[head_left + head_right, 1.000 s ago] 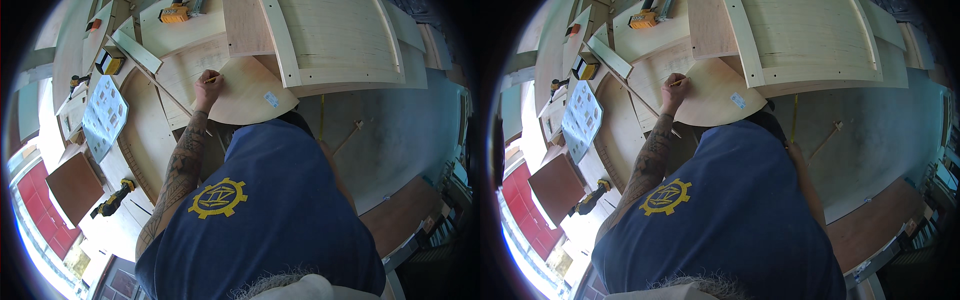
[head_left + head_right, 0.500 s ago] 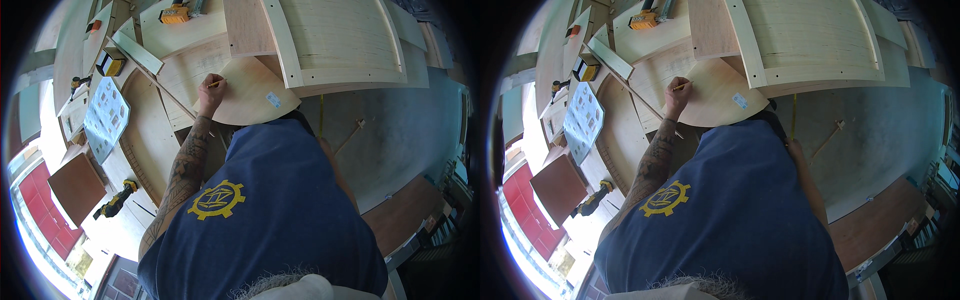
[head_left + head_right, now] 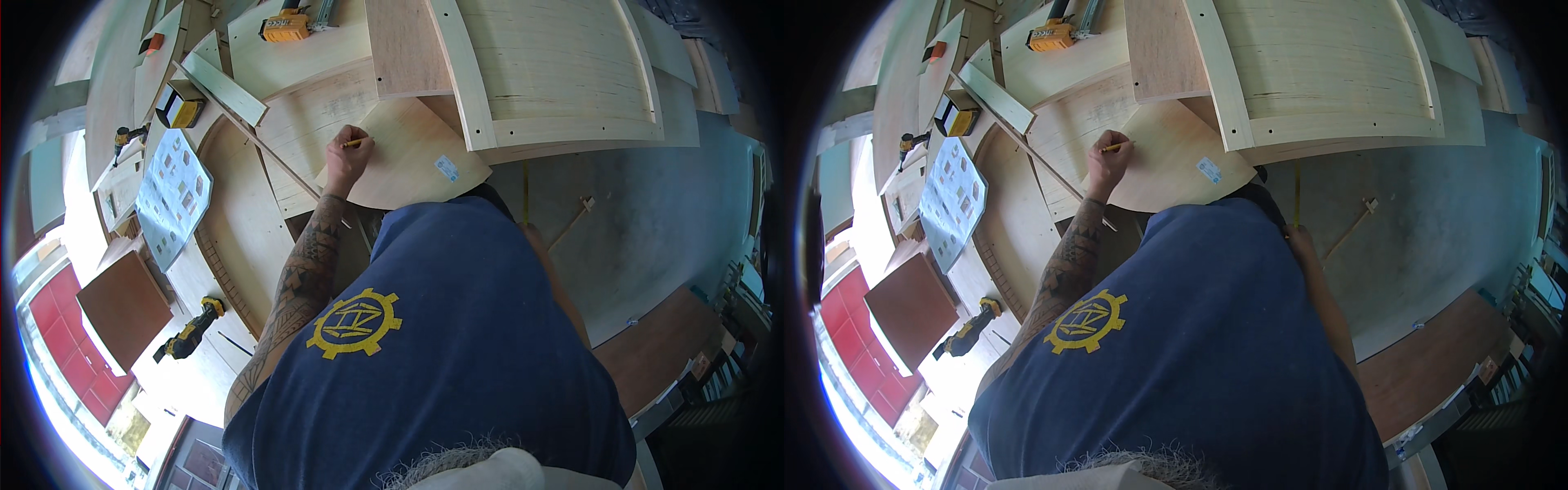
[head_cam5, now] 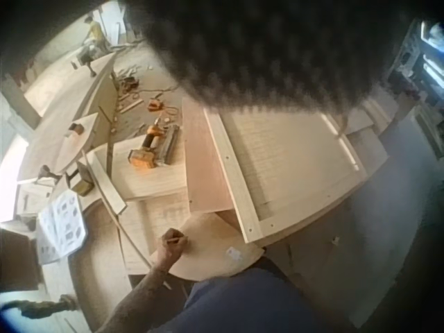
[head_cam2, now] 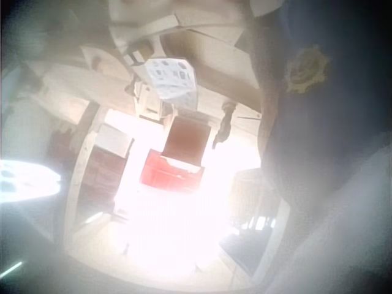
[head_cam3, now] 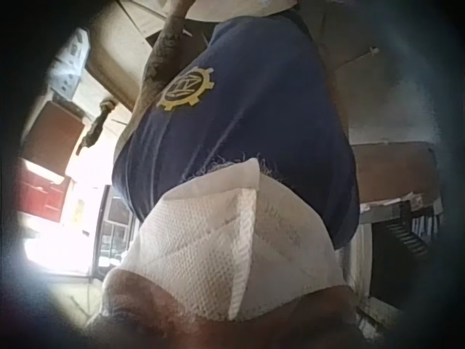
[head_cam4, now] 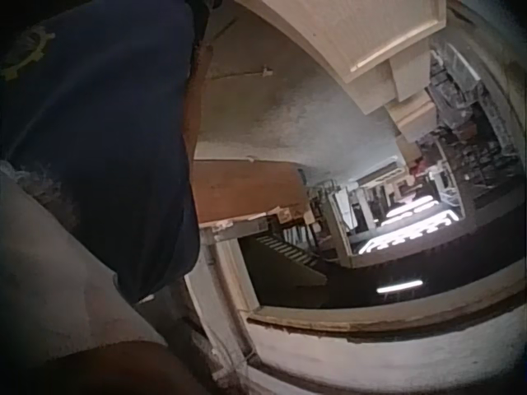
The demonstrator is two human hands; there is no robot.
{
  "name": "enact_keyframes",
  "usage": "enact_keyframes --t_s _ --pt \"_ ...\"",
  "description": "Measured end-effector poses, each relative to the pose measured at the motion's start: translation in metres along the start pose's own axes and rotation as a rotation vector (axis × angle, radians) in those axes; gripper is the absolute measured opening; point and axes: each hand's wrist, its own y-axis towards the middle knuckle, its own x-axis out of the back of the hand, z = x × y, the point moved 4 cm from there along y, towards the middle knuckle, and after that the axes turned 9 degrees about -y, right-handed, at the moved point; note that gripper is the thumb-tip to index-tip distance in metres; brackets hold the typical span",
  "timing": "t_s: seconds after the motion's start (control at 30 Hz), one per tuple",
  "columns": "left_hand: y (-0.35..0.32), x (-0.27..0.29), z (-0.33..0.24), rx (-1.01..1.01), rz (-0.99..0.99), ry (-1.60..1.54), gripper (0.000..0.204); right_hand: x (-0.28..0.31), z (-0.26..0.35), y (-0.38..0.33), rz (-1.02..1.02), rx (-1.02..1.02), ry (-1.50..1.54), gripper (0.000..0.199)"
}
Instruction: Measure and mark a curved piece of wood for cabinet assembly.
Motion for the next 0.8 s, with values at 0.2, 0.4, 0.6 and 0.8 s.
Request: enact_keyframes --t_s 0.2,0.4,0.6,0.8 --pt "-0.007 -0.004 -0.005 -0.056 0.012 0.112 0.016 0.007 0.005 -0.005 -0.022 -0.056 0.012 0.057" --pt "-0.004 -0.003 -0.006 -0.031 0.054 0.070 0.016 0.008 0.003 0.000 -0.031 -0.036 -0.024 0.059" --pt "-0.005 0.000 0.011 0.027 0.045 -0.091 0.018 0.007 0.027 -0.019 -0.041 -0.027 0.025 0.054" --pt "-0.033 0.003 -0.007 0.149 -0.065 -0.457 0.027 -0.007 -0.033 0.026 0.030 0.139 -0.053 0.048"
